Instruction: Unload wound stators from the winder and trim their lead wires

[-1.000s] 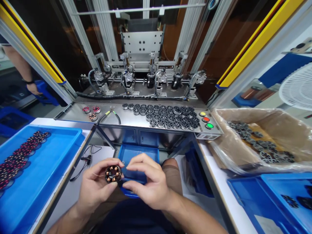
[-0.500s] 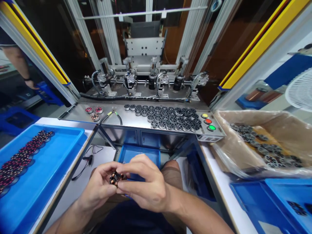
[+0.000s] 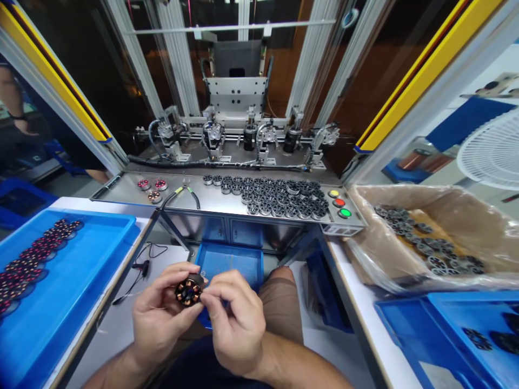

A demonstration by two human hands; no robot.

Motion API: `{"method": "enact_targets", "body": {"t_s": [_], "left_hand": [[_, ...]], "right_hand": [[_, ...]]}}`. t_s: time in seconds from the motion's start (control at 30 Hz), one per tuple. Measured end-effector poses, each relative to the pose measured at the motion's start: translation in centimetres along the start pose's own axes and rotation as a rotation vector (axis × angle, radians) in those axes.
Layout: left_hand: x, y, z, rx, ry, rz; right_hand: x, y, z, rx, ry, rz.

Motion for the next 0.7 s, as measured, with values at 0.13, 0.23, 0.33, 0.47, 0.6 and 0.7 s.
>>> {"method": "enact_targets", "body": {"t_s": [0.13, 0.23, 0.33, 0.47, 0.6, 0.7], "left_hand": [[-0.5, -0.1, -0.2, 0.027, -0.126, -0.085], [-1.2, -0.1, 0.0, -0.082, -0.325, -0.230], [-1.8, -0.3, 0.3, -0.226, -0.486, -0.332], [-2.3, -0.4, 0.3, -0.302, -0.553, -0.417], [-2.5, -0.1, 0.2, -0.276, -0.554, -0.445], [-2.7, -0.1, 0.0, -0.263, -0.539, -0.466]], "right_hand": [[0.5, 0.2, 0.0, -0.025, 0.017, 0.002], [0.8, -0.2, 0.4, -0.087, -0.050, -0.029], [0.9, -0.6, 0.9, -0.146, -0.087, -0.051], [0.7, -0.9, 1.4, -0.186, -0.110, -0.084], [0.7, -1.0, 1.5, -0.170, -0.104, -0.122], [0.7, -1.0, 1.5, -0.146, -0.097, -0.137]]}}
Point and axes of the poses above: each hand's wrist, its own z-axis towards the middle knuckle, its own y-axis out of the palm, x = y × z, the point moved 4 cm from there along z, towards the middle knuckle, and after that the axes turned 9 degrees about y, right-handed, at the moved point
